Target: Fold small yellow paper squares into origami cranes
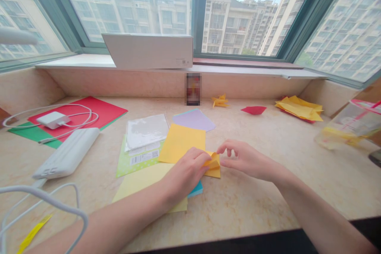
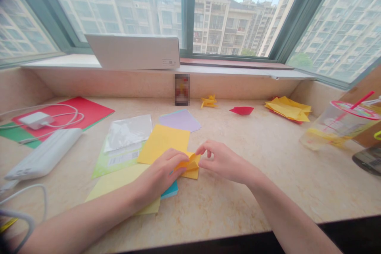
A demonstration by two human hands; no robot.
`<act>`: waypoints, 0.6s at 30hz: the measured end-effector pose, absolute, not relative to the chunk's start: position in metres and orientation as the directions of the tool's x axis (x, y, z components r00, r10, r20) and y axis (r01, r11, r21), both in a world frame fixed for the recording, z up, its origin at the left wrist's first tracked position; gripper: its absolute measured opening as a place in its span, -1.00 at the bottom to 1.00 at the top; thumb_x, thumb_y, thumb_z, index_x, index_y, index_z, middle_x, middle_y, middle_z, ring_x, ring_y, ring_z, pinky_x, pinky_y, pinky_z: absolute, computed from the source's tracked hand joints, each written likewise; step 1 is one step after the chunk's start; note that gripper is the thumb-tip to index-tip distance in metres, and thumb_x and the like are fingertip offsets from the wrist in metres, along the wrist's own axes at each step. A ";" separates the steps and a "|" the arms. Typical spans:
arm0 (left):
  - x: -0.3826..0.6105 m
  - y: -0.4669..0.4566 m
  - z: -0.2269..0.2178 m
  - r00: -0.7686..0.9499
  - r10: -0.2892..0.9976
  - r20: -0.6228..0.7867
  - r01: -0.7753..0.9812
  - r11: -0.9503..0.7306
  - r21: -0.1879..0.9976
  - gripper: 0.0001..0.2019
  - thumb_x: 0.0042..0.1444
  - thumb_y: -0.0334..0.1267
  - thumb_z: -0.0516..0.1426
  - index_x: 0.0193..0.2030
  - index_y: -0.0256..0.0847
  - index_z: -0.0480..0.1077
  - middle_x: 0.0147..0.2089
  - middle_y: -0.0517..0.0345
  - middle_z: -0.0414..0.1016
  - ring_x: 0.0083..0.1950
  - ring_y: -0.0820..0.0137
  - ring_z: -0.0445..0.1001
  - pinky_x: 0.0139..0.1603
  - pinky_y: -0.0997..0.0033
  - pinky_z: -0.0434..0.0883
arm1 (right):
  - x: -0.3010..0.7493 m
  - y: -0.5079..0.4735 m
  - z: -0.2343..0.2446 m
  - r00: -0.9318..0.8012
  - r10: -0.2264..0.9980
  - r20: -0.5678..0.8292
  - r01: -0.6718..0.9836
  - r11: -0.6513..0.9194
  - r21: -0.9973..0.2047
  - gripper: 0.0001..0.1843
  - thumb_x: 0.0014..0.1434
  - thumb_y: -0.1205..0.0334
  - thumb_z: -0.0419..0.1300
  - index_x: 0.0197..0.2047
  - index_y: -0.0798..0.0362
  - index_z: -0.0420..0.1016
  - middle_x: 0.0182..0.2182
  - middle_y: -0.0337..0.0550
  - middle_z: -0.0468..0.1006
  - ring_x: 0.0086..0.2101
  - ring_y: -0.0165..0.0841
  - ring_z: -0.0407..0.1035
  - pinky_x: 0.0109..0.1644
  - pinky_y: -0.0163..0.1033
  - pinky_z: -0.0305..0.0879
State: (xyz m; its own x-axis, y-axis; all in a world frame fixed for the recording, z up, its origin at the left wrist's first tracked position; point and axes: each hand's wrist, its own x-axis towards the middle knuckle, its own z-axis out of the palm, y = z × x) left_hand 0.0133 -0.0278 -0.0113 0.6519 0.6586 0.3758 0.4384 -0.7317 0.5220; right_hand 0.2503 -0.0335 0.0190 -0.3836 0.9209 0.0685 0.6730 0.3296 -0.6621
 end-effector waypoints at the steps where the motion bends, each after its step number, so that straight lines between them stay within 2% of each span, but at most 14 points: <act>1: 0.013 -0.028 -0.011 0.659 0.651 0.378 0.438 -0.740 0.511 -0.79 0.23 -0.48 0.13 -0.04 -0.15 0.42 -0.11 0.07 0.53 -0.05 0.25 0.47 -0.02 0.23 0.45 | 0.250 -0.033 0.017 -0.362 0.930 0.069 0.684 0.315 -0.658 -0.82 0.16 0.21 0.26 -0.14 -0.05 0.58 -0.27 -0.21 0.57 -0.32 -0.34 0.39 -0.23 -0.21 0.31; 6: 0.013 -0.027 -0.010 0.666 0.644 0.375 0.459 -0.751 0.475 -0.77 0.19 -0.44 0.20 -0.03 -0.12 0.44 -0.16 0.11 0.54 -0.06 0.21 0.44 -0.01 0.16 0.42 | 0.245 -0.032 0.011 -0.333 0.940 0.077 0.708 0.303 -0.638 -0.77 0.17 0.29 0.24 -0.08 -0.02 0.58 -0.21 -0.15 0.55 -0.28 -0.32 0.42 -0.15 -0.18 0.32; 10: 0.014 -0.028 -0.011 0.652 0.663 0.368 0.441 -0.726 0.528 -0.72 0.18 -0.48 0.19 0.00 -0.12 0.43 -0.08 0.10 0.50 -0.01 0.24 0.45 0.04 0.20 0.43 | 0.239 -0.032 0.012 -0.359 0.930 0.085 0.701 0.328 -0.633 -0.86 0.19 0.31 0.24 -0.17 -0.02 0.59 -0.21 -0.15 0.52 -0.22 -0.30 0.42 -0.10 -0.16 0.31; 15: 0.014 -0.030 -0.012 0.615 0.696 0.372 0.418 -0.687 0.594 -0.64 0.17 -0.53 0.15 0.05 -0.08 0.40 -0.01 0.12 0.43 0.03 0.29 0.46 0.10 0.28 0.44 | 0.239 -0.030 0.009 -0.364 0.921 0.140 0.687 0.366 -0.628 -0.84 0.18 0.35 0.25 -0.16 -0.04 0.56 -0.18 -0.16 0.51 -0.15 -0.27 0.42 -0.01 -0.12 0.31; 18: 0.015 -0.031 -0.012 0.624 0.689 0.368 0.395 -0.685 0.612 -0.59 0.16 -0.57 0.12 0.08 -0.05 0.37 0.00 0.13 0.44 0.04 0.30 0.47 0.11 0.29 0.44 | 0.239 -0.030 0.009 -0.380 0.911 0.164 0.663 0.391 -0.638 -0.86 0.18 0.42 0.21 -0.27 0.00 0.54 -0.19 -0.16 0.51 -0.14 -0.29 0.41 0.00 -0.14 0.31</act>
